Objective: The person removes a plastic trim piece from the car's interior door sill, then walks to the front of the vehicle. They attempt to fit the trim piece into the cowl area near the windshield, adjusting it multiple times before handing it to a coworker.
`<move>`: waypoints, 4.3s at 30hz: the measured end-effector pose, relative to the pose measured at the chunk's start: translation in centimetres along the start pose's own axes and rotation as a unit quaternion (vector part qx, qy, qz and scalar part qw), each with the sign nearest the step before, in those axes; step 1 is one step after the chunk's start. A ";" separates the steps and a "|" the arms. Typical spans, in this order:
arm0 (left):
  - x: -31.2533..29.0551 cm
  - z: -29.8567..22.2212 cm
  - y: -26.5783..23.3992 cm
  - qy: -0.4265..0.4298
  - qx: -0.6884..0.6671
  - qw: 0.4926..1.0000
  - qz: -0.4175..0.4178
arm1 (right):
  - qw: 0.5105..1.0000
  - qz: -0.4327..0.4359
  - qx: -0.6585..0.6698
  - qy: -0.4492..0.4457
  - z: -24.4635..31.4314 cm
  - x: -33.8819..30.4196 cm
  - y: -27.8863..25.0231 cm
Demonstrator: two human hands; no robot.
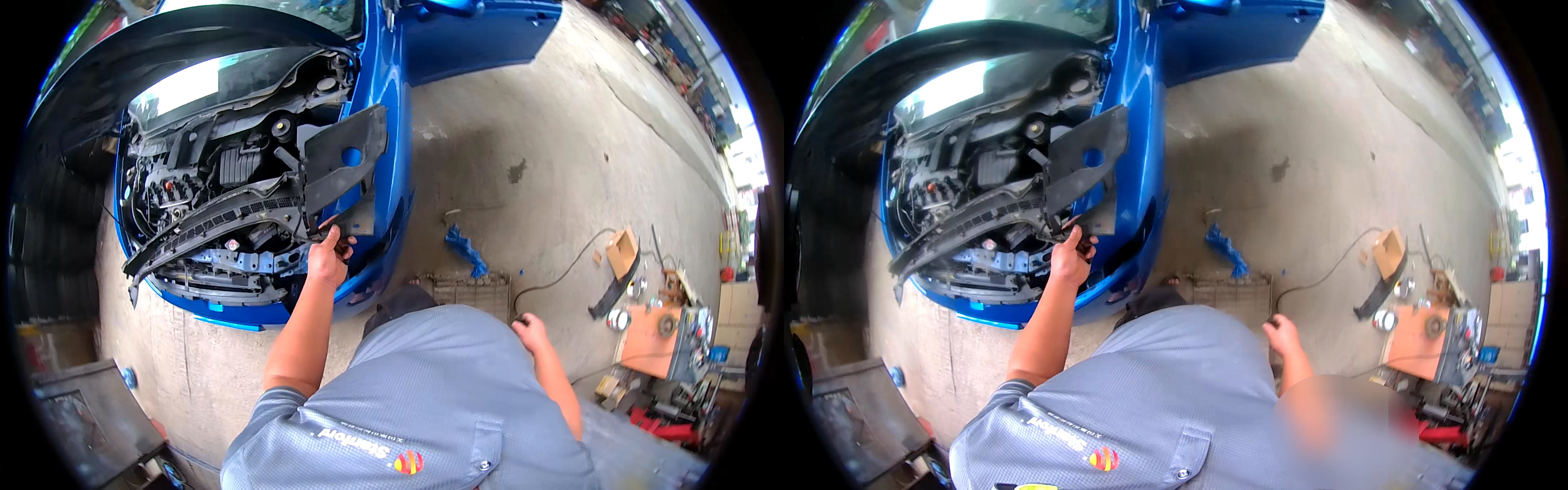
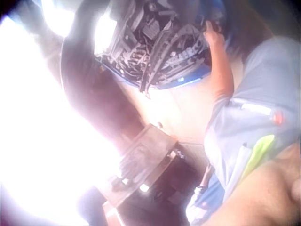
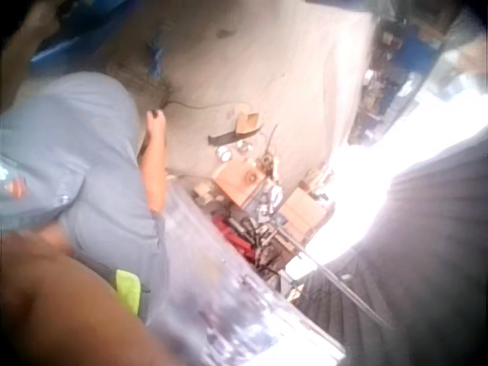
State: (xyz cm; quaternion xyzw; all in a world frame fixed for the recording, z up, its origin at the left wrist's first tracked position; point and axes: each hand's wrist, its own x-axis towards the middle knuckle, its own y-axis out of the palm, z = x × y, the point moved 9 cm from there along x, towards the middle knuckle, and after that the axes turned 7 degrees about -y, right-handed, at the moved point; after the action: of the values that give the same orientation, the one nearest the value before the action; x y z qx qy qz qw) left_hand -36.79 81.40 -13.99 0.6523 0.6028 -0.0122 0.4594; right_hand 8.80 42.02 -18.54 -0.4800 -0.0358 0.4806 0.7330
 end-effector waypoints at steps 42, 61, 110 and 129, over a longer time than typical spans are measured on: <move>30.4 -16.8 -0.3 0.136 -0.086 0.971 -0.179 | 0.968 0.193 -0.109 -0.120 23.4 64.2 -18.0; 40.1 -21.7 1.5 0.138 -0.047 0.943 -0.300 | 0.784 0.235 -0.151 -0.555 71.4 63.6 -8.5; 35.8 -17.6 9.4 0.253 -0.151 0.794 -0.531 | 0.519 0.378 -0.294 -0.708 94.0 62.0 13.1; 34.4 -19.1 8.9 0.285 -0.123 0.831 -0.462 | 0.496 0.319 -0.388 -0.708 91.2 62.3 12.2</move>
State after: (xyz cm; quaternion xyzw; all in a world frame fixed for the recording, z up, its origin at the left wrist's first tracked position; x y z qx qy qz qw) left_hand -30.54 121.16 -17.37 0.2101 0.9346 0.0372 0.2846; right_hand -12.89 150.05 -4.10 -0.1940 -0.5704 0.7981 -0.0015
